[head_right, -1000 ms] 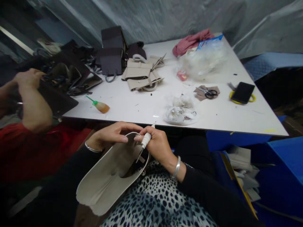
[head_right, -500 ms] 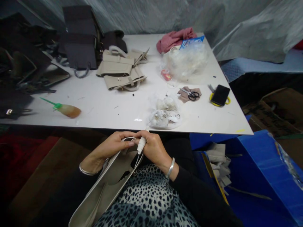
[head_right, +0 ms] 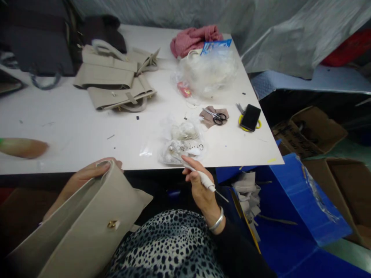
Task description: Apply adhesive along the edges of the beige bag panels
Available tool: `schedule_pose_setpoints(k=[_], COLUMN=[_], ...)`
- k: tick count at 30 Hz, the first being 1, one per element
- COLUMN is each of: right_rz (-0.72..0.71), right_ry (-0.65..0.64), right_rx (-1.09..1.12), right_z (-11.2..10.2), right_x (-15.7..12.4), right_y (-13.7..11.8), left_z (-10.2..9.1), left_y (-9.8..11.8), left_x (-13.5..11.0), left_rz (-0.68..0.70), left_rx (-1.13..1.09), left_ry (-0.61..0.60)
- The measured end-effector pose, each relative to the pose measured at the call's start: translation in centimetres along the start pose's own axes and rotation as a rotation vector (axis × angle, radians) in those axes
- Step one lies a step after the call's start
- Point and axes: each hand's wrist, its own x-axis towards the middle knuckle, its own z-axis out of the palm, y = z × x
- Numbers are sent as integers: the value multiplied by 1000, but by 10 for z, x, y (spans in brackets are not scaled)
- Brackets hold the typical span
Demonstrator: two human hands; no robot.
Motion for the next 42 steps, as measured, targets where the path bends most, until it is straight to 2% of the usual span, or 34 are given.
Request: schedule_pose_setpoints(k=[3, 6, 8, 10, 15, 20, 27, 33, 37, 40, 42], right_rz=[80, 121, 106, 57, -95, -103, -122, -129, -122, -203, -276], right_ry=[126, 153, 155, 157, 152, 125, 76, 100, 36, -23, -110], right_rx=[-116, -197, -250, -296, -362, -367, -374, -407, -465, -538, -625], right_z=[-7, -2, 1, 3, 2, 3, 2, 3, 2, 0, -3], right_x=[12, 20, 23, 25, 30, 33, 31, 31, 33, 36, 37], right_y=[3, 4, 5, 8, 14, 14, 15, 17, 16, 13, 10], left_z=[46, 95, 116, 126, 122, 118, 118, 116, 116, 116, 116], left_y=[-24, -54, -66, -70, -62, -63, -63, -61, -61, -61, -60], left_x=[-2, 2, 7, 12, 21, 26, 25, 22, 21, 21, 21], left_rz=[-59, -6, 22, 31, 3, 5, 14, 18, 19, 20, 40], left_rx=[3, 106, 206, 280, 312, 309, 308, 304, 305, 294, 304], left_ry=[-67, -121, -182, -218, -201, -244, -242, -240, -231, -228, -221])
